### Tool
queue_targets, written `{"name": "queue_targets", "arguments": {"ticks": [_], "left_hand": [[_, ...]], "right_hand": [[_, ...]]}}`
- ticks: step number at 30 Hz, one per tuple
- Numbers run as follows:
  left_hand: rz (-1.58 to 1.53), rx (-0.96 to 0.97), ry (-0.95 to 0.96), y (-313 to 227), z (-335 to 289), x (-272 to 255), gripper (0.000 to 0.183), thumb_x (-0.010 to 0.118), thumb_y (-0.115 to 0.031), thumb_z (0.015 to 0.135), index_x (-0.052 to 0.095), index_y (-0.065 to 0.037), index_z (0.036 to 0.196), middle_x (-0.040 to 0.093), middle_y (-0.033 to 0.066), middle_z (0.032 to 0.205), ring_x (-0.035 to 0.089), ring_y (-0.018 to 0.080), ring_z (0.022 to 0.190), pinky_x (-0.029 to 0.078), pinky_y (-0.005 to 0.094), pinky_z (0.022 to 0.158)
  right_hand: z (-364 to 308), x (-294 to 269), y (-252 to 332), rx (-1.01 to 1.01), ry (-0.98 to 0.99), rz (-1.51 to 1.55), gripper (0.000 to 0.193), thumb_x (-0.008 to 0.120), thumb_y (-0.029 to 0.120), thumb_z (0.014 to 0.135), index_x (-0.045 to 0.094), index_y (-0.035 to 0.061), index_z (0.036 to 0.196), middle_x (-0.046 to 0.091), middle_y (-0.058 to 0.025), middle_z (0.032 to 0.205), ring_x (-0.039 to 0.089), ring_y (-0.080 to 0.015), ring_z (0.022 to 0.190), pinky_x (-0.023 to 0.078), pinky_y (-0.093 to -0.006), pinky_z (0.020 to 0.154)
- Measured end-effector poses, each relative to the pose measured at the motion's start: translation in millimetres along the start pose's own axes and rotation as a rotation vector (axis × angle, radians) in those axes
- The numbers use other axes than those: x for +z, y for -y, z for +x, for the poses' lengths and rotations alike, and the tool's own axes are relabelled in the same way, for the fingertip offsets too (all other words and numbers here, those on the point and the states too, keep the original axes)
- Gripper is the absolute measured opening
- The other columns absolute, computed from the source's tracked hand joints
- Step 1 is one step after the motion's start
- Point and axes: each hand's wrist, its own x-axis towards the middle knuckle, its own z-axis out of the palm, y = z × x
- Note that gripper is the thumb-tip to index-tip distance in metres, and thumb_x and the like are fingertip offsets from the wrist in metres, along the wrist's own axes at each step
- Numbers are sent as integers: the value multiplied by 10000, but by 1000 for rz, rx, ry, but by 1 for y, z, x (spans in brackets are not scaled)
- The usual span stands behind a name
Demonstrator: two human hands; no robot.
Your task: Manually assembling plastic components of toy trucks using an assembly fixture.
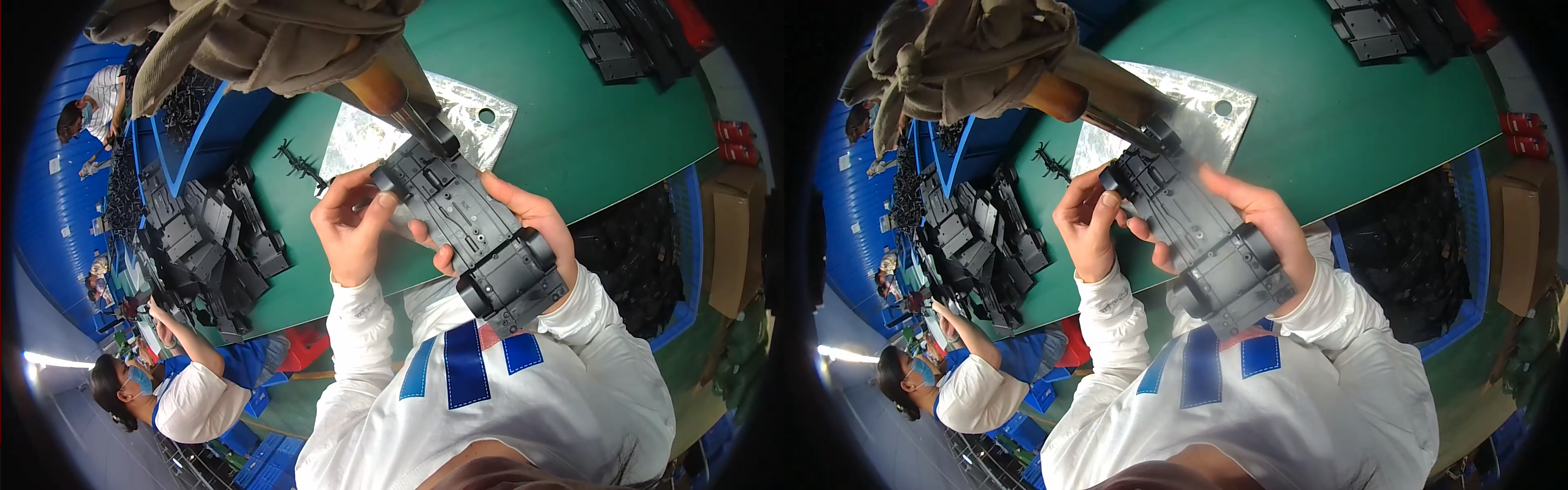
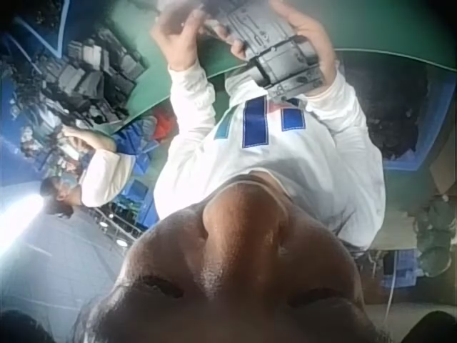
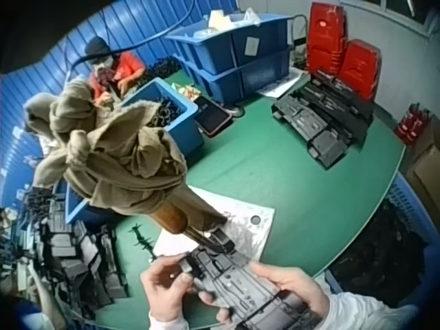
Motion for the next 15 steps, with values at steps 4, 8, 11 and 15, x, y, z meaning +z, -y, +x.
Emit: {"name": "queue_targets", "arguments": {"ticks": [4, 8, 11, 15], "left_hand": [[11, 18, 0, 2, 0, -1, 345, 738, 0, 822, 687, 46, 1160, 678, 64, 936, 633, 110, 802, 502, 237, 639], [12, 16, -2, 2, 0, -1, 345, 738, 2, 822, 688, 44, 1161, 679, 64, 935, 635, 109, 801, 501, 234, 648], [9, -2, 3, 2, 0, -1, 346, 738, 1, 825, 688, 41, 1165, 676, 60, 939, 635, 107, 803, 498, 231, 658], [50, -22, 7, 3, 0, 0, 360, 739, 5, 827, 683, 36, 1181, 673, 47, 947, 631, 100, 802, 482, 220, 655]], "right_hand": [[1, 9, -4, -18, -26, 57, 600, 300, 474, 1086, 302, 96, 1551, 476, -309, 1365, 640, -399, 1025, 640, -474, 765], [1, 10, -5, -23, -22, 60, 605, 297, 475, 1086, 306, 85, 1548, 478, -310, 1362, 639, -403, 1020, 638, -474, 770], [2, 4, -2, -14, -5, 56, 601, 304, 467, 1087, 319, 74, 1543, 481, -311, 1358, 631, -394, 1017, 623, -466, 807], [2, -7, 5, -8, -23, -2, 583, 323, 447, 1088, 362, 62, 1523, 487, -310, 1354, 611, -376, 1019, 593, -452, 856]]}}
